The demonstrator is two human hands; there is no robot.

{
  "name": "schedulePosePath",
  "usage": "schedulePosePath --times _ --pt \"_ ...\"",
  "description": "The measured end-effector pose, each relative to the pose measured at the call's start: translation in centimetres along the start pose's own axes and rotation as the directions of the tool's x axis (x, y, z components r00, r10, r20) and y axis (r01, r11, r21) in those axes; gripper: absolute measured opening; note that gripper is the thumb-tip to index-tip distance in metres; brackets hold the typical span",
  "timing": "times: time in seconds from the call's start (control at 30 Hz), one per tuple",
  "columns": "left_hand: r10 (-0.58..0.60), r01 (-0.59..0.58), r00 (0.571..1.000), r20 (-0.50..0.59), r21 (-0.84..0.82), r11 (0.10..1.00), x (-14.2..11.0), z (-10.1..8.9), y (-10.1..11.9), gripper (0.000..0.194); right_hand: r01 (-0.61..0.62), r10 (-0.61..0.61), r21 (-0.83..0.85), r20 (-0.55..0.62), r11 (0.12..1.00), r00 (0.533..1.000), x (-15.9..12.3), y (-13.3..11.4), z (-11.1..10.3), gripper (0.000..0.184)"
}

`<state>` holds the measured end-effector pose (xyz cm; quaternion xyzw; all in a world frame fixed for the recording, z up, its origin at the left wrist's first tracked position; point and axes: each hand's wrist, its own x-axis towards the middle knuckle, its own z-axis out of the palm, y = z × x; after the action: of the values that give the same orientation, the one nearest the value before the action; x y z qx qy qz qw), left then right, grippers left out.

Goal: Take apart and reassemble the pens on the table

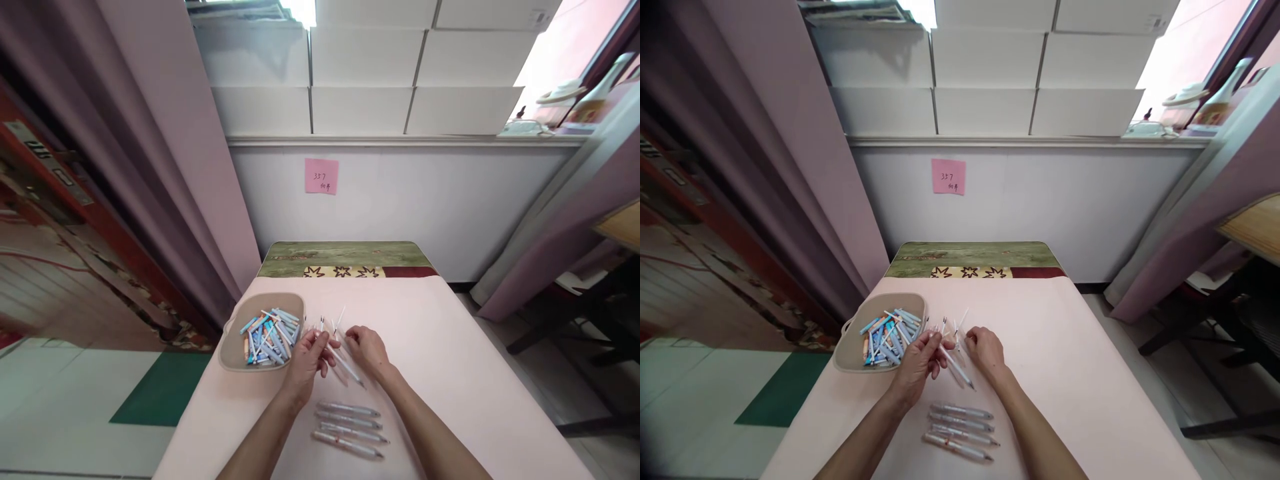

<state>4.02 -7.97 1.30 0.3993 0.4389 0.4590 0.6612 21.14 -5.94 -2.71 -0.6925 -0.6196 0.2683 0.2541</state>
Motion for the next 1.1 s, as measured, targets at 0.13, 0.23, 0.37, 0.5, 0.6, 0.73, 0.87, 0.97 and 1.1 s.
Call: schedulePosePath --times 0.13,0.23,0.37,0.5,0.6,0.73,0.87,0.97,1.1 --pt "0.022 -0.023 0.998 -0.051 -0.016 1.0 0.6 0.5 0.3 0.036 0.036 -0.037 0.111 0.006 0.993 0.999 -1.5 -0.8 -1.6 0.034" --pt "0.03 -0.033 0.997 -0.072 -0.038 0.999 1.1 1.0 0.5 0.037 -0.038 -0.106 0.462 0.282 0.886 0.953 -3.3 -1.6 -2.3 0.054" --pt "-0.013 0.015 1.0 0.028 -0.084 0.996 1.4 1.5 0.8 0.035 -0.346 -0.166 0.754 0.51 0.559 0.844 -5.3 -2.0 -2.1 0.053" --pt "-0.058 0.065 0.994 0.09 -0.07 0.995 1.2 1.6 0.5 0.034 -0.312 -0.082 0.808 0.403 0.499 0.912 -5.6 -1.7 -1.5 0.044" --pt "-0.015 0.014 1.0 -0.014 -0.043 0.999 1.2 1.6 0.1 0.031 -0.194 0.026 0.78 0.222 0.595 0.975 -5.3 -1.4 -1.1 0.047" --pt "-0.011 0.003 0.997 -0.076 -0.094 0.996 1.4 2.0 0.2 0.031 -0.342 0.072 0.757 0.367 0.557 0.928 -5.5 -1.5 -1.1 0.055" --pt "-0.01 0.003 0.998 -0.06 -0.122 0.992 1.6 2.2 0.6 0.032 -0.317 0.071 0.841 0.319 0.439 0.945 -5.7 -1.6 -1.6 0.043" --pt "-0.01 0.003 0.998 -0.06 -0.114 0.993 1.6 2.2 0.7 0.032 -0.34 0.049 0.862 0.348 0.375 0.936 -5.7 -1.6 -1.7 0.045" --pt "-0.014 0.007 0.998 -0.058 -0.114 0.993 1.7 2.2 0.6 0.032 -0.354 0.067 0.82 0.365 0.45 0.929 -5.6 -1.6 -1.5 0.05"
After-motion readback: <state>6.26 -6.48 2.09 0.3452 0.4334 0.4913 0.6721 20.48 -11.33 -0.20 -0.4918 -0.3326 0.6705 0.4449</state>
